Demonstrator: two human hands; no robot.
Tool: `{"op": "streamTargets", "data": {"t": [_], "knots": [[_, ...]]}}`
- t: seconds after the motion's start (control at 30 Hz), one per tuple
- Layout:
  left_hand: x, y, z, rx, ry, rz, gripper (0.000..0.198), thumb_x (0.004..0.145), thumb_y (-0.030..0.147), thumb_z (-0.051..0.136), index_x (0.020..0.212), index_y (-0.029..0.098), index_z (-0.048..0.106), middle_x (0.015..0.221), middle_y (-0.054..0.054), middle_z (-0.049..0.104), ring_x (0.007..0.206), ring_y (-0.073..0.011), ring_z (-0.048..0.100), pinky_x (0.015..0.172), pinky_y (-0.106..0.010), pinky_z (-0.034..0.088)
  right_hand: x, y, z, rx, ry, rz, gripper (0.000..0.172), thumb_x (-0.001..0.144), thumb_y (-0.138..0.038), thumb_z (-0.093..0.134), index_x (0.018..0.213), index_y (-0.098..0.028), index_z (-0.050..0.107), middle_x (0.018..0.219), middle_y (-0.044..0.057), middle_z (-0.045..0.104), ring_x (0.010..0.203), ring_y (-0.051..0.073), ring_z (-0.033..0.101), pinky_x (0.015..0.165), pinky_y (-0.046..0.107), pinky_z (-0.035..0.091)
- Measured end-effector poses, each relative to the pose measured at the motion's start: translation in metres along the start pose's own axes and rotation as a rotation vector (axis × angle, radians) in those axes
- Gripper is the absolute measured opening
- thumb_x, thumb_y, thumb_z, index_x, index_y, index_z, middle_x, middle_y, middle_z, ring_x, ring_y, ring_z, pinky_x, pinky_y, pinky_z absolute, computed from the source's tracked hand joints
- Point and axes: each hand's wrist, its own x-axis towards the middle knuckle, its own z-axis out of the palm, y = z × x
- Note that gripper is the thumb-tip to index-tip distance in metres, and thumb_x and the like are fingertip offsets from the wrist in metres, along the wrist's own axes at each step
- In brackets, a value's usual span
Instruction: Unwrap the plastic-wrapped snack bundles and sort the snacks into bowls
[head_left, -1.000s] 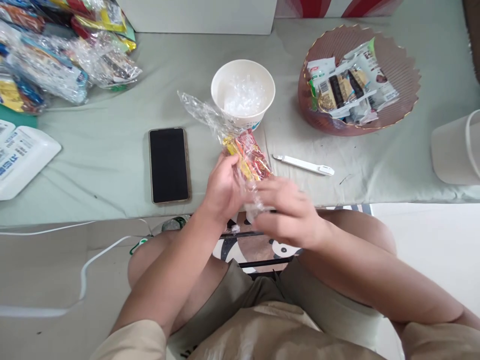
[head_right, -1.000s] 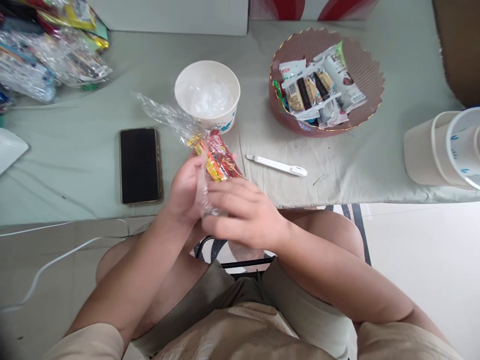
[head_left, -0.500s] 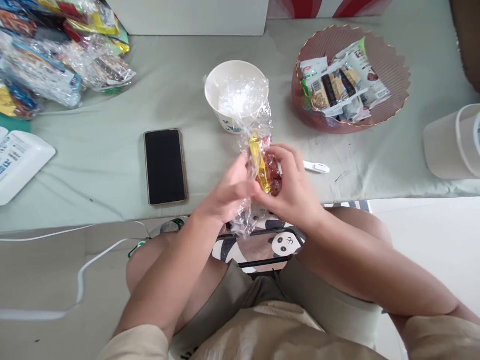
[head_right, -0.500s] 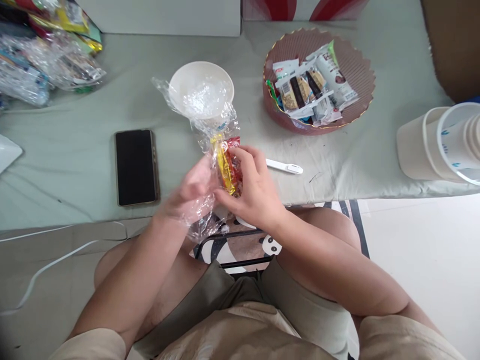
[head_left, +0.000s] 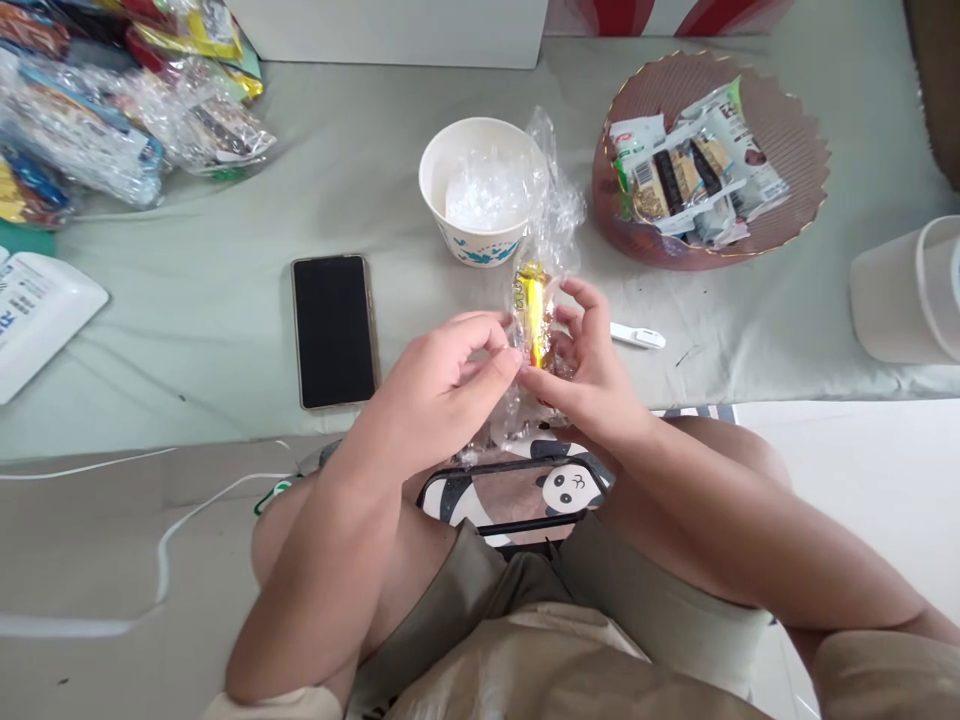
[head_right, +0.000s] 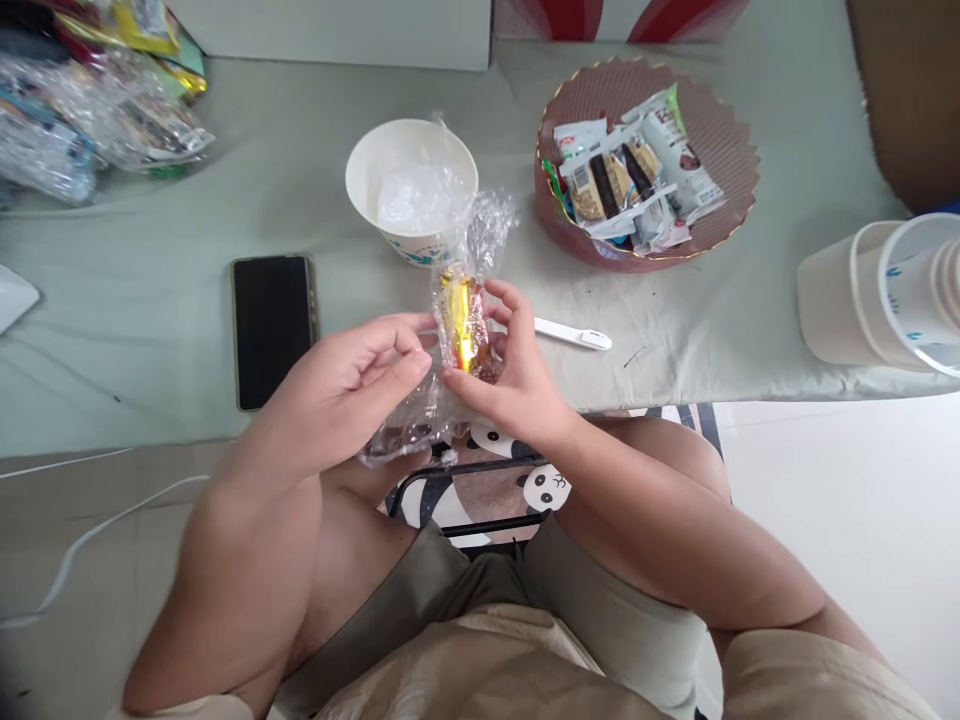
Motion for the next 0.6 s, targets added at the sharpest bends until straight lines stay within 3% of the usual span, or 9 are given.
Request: {"op": "streamTargets", "data": {"t": [0.1, 0.2, 0.27, 0.37, 0.47, 0.6], "knots": [[-0.005, 0.004, -0.004, -0.172, -0.016, 0.055, 0.027, 0.098, 0.036, 0.062, 0.077, 0.02, 0.06, 0.117, -0.008, 0.076, 0.13, -0.0285, 0.066, 0.108, -0.04, 0.056, 0.001, 0.002, 0.008, 0.294, -0.037, 0.104, 0.092, 0.072, -0.048, 0.089, 0.146, -0.042, 0.034, 0.143, 0.006, 0.058, 0.109, 0.023, 0.071, 0.08, 0.038, 0.065], [-0.011, 0.003, -0.006, -0.376, -0.009, 0.102, 0.021, 0.1, 0.034, 0.065, 0.085, 0.02, 0.067, 0.124, -0.007, 0.077, 0.135, -0.0288, 0.065, 0.112, -0.043, 0.056, 0.003, 0.001, 0.015, 0.532, -0.096, 0.28, 0.067, 0.078, -0.064, 0.076, 0.132, -0.035, 0.051, 0.127, 0.006, 0.07, 0.111, 0.027, 0.072, 0.086, 0.045, 0.065], [-0.013, 0.003, -0.007, -0.506, 0.002, 0.181, 0.015, 0.101, 0.028, 0.066, 0.09, 0.02, 0.071, 0.128, -0.004, 0.077, 0.132, -0.0252, 0.069, 0.113, -0.041, 0.057, 0.005, 0.0, 0.019, 0.65, -0.129, 0.406, 0.059, 0.077, -0.07, 0.073, 0.117, -0.029, 0.06, 0.113, 0.007, 0.074, 0.114, 0.03, 0.072, 0.091, 0.05, 0.064], [-0.015, 0.011, -0.012, -0.704, 0.021, 0.267, 0.013, 0.099, 0.024, 0.07, 0.087, 0.022, 0.075, 0.125, 0.001, 0.08, 0.125, -0.0187, 0.073, 0.108, -0.035, 0.06, 0.007, -0.001, 0.022, 0.827, -0.144, 0.508, 0.059, 0.069, -0.069, 0.08, 0.108, -0.029, 0.064, 0.108, 0.006, 0.077, 0.113, 0.03, 0.072, 0.089, 0.05, 0.065], [-0.016, 0.022, -0.018, -0.8, 0.064, 0.268, 0.013, 0.091, 0.029, 0.081, 0.079, 0.027, 0.076, 0.116, 0.003, 0.083, 0.119, -0.0162, 0.076, 0.104, -0.032, 0.062, 0.007, -0.001, 0.022, 0.956, -0.155, 0.582, 0.062, 0.063, -0.063, 0.09, 0.11, -0.03, 0.065, 0.108, 0.001, 0.078, 0.101, 0.025, 0.075, 0.081, 0.044, 0.067], [-0.022, 0.03, -0.031, -0.734, 0.191, 0.29, 0.031, 0.105, 0.047, 0.056, 0.089, 0.037, 0.08, 0.131, 0.018, 0.074, 0.144, -0.0193, 0.06, 0.12, -0.045, 0.05, 0.004, 0.0, 0.021, 1.026, -0.219, 0.612, 0.064, 0.061, -0.056, 0.095, 0.113, -0.03, 0.067, 0.093, -0.004, 0.078, 0.079, 0.017, 0.074, 0.07, 0.035, 0.066]]}}
